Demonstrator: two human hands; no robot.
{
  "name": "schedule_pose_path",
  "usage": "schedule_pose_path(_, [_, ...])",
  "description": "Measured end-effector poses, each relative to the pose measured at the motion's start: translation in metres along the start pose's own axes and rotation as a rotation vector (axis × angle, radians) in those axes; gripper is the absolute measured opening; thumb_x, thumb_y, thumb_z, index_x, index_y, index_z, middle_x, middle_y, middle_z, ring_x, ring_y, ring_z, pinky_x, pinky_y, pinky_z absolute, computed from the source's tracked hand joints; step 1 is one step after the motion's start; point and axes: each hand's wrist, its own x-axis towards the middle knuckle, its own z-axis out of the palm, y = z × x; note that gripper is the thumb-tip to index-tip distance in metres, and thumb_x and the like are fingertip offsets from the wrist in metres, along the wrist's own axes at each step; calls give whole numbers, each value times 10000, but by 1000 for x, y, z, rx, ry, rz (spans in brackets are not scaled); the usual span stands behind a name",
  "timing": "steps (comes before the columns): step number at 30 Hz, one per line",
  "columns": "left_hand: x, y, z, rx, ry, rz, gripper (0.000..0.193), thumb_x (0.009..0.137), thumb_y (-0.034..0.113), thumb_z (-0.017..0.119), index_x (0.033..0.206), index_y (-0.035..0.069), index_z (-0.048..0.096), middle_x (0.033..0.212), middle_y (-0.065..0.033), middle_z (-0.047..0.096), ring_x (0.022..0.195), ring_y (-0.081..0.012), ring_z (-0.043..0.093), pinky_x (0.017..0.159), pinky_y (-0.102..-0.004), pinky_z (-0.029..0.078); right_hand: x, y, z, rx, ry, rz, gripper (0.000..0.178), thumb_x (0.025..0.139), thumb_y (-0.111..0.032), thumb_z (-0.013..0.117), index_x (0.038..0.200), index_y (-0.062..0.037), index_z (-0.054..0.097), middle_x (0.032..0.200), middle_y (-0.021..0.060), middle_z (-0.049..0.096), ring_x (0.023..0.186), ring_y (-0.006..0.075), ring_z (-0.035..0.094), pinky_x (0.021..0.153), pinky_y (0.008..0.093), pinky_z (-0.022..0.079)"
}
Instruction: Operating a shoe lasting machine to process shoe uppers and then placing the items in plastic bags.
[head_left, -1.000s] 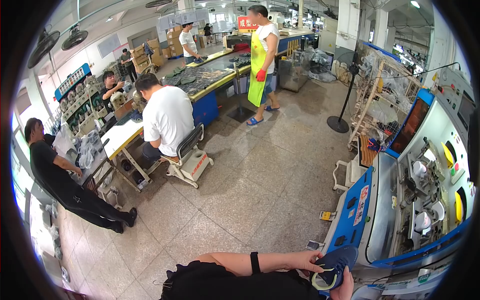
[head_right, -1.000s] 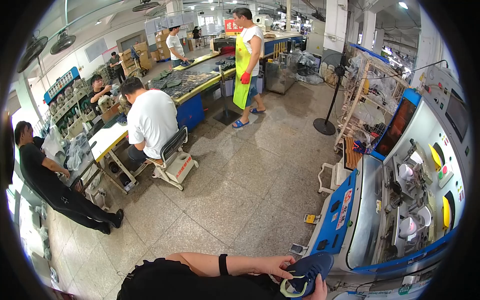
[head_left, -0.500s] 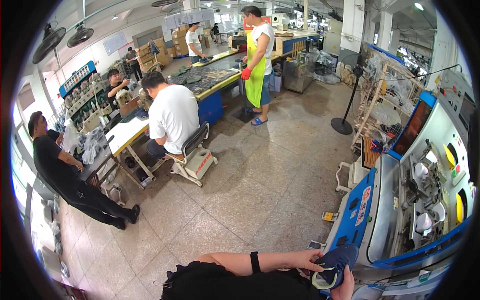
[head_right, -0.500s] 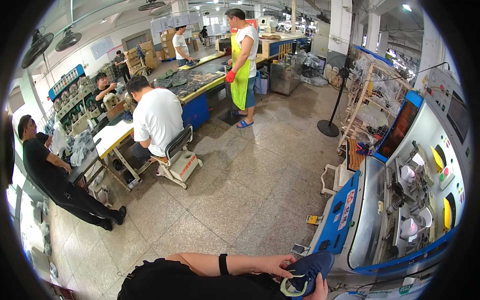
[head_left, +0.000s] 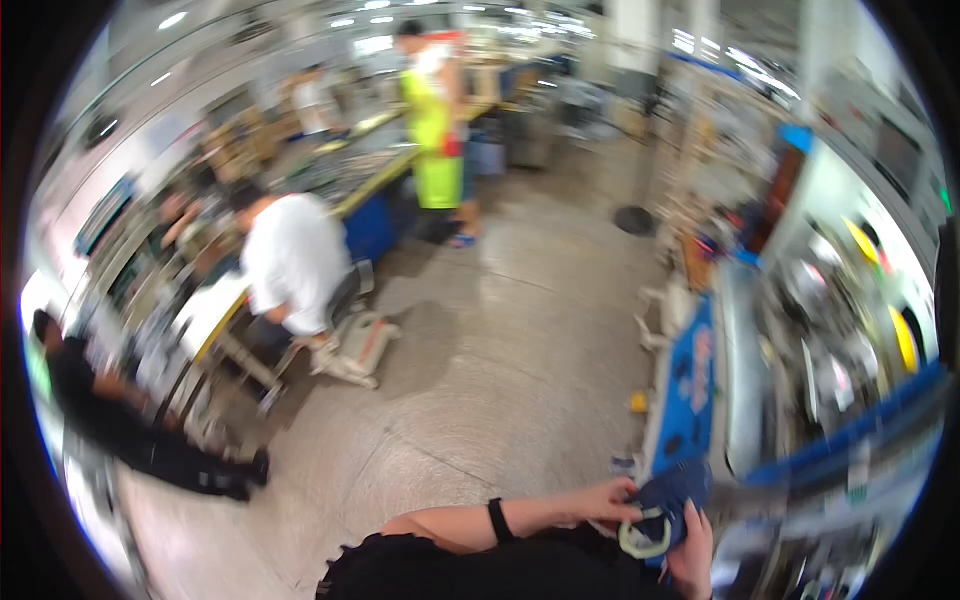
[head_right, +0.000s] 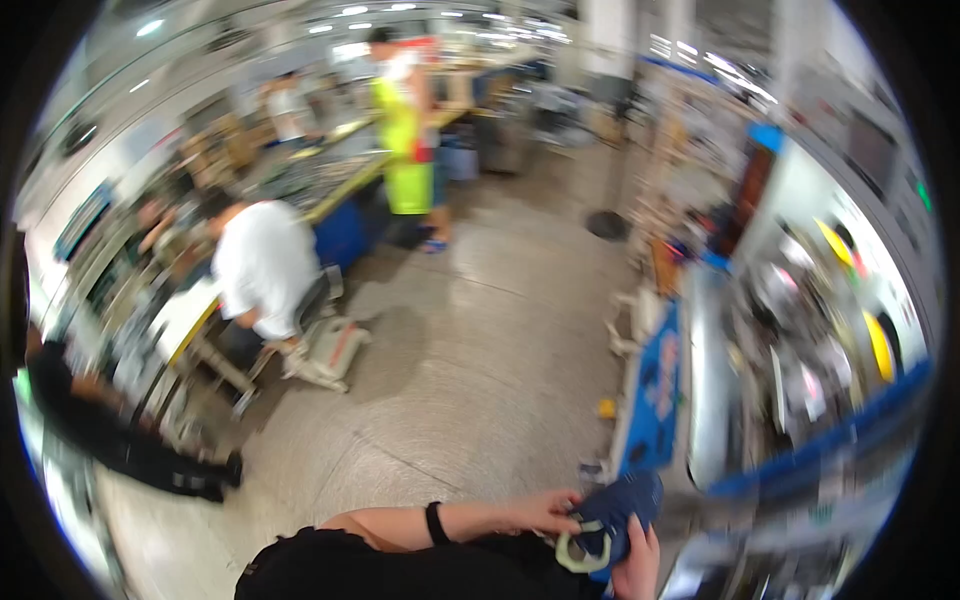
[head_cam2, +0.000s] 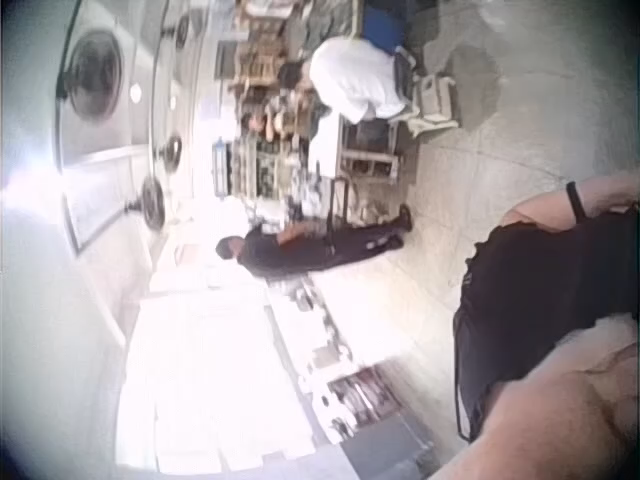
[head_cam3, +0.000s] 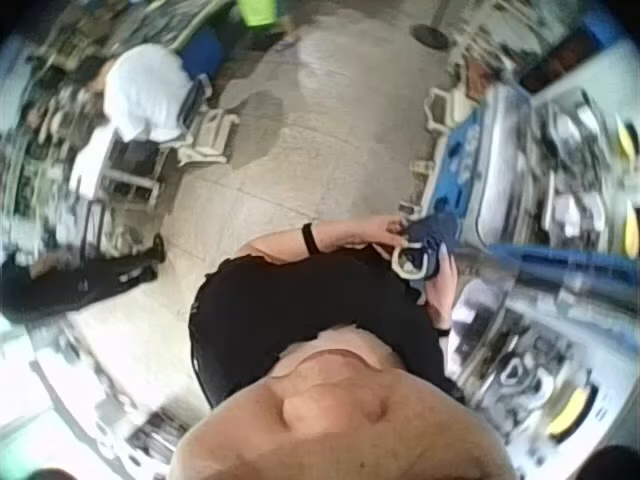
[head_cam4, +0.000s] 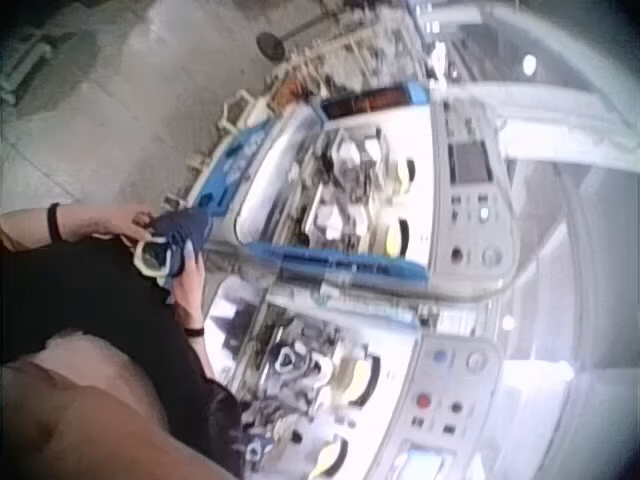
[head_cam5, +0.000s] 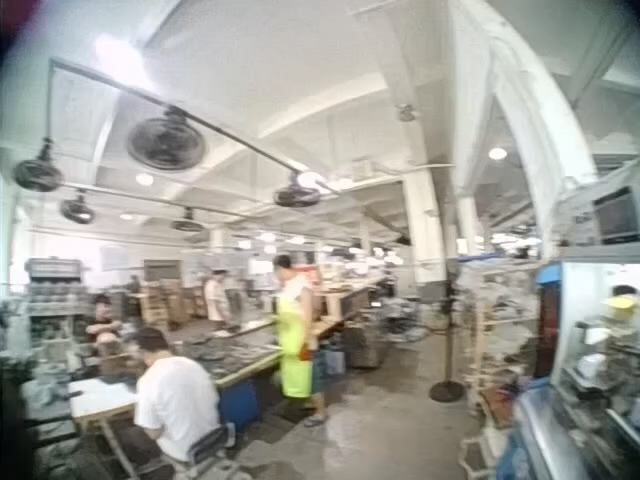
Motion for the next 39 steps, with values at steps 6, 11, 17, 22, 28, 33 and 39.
schedule_pose_path(6, [52, 4, 13, -53, -108, -125, 629, 875, 67, 643, 1417, 37, 325, 1246, -141, 539, 1093, -233, 584, 879, -371, 528, -21, -11, -35, 24, 207, -110, 444, 950, -289, 611, 1250, 27, 522, 1133, 82, 633, 993, 146, 611, 884, 295, 492])
schedule_pose_path(11, [87, 0, 73, 88, -366, -254, 776, 814, -11, 665, 1473, 57, 262, 1314, -147, 497, 1105, -218, 577, 813, -315, 535, -88, -7, -76, 55, 519, -188, 516, 929, -322, 635, 1281, 29, 500, 1136, 97, 629, 966, 158, 622, 848, 288, 504])
schedule_pose_path(17, [126, -28, 161, 292, -624, -432, 724, 838, 1, 632, 1465, 48, 274, 1305, -146, 510, 1137, -243, 571, 874, -358, 532, -174, 24, -131, 240, 817, -303, 569, 927, -340, 627, 1335, 11, 443, 1188, 122, 592, 1078, 175, 575, 884, 316, 474])
schedule_pose_path(22, [159, -57, 227, 87, -654, -499, 648, 813, -35, 522, 1425, 22, 317, 1285, -142, 526, 1162, -281, 559, 957, -417, 485, -238, 59, -165, 317, 1106, -498, 539, 945, -313, 595, 1359, -14, 424, 1234, 132, 560, 1092, 203, 562, 878, 315, 472])
schedule_pose_path(28, [199, -58, 285, 76, -674, -264, 616, 796, -43, 483, 1395, -10, 342, 1200, -120, 560, 1062, -237, 609, 880, -370, 531, -302, 89, -188, 450, 1231, -513, 314, 943, -277, 607, 1181, -77, 568, 1079, 49, 630, 887, 130, 587, 744, 264, 468])
schedule_pose_path(33, [248, -41, 340, 265, -685, -247, 451, 841, 30, 559, 1283, 10, 474, 1080, -96, 622, 952, -199, 645, 792, -331, 545, -312, 90, -206, 465, 1171, -556, 241, 954, -260, 585, 1118, -85, 600, 999, 20, 640, 831, 96, 574, 715, 243, 463])
schedule_pose_path(39, [292, -37, 405, 543, -501, -159, 424, 875, 315, 631, 1224, 105, 514, 1151, -79, 585, 952, -247, 609, 795, -416, 530, -293, 84, -240, 396, 1058, -476, 230, 960, -260, 559, 1087, -76, 610, 969, 22, 647, 820, 98, 568, 694, 235, 465])
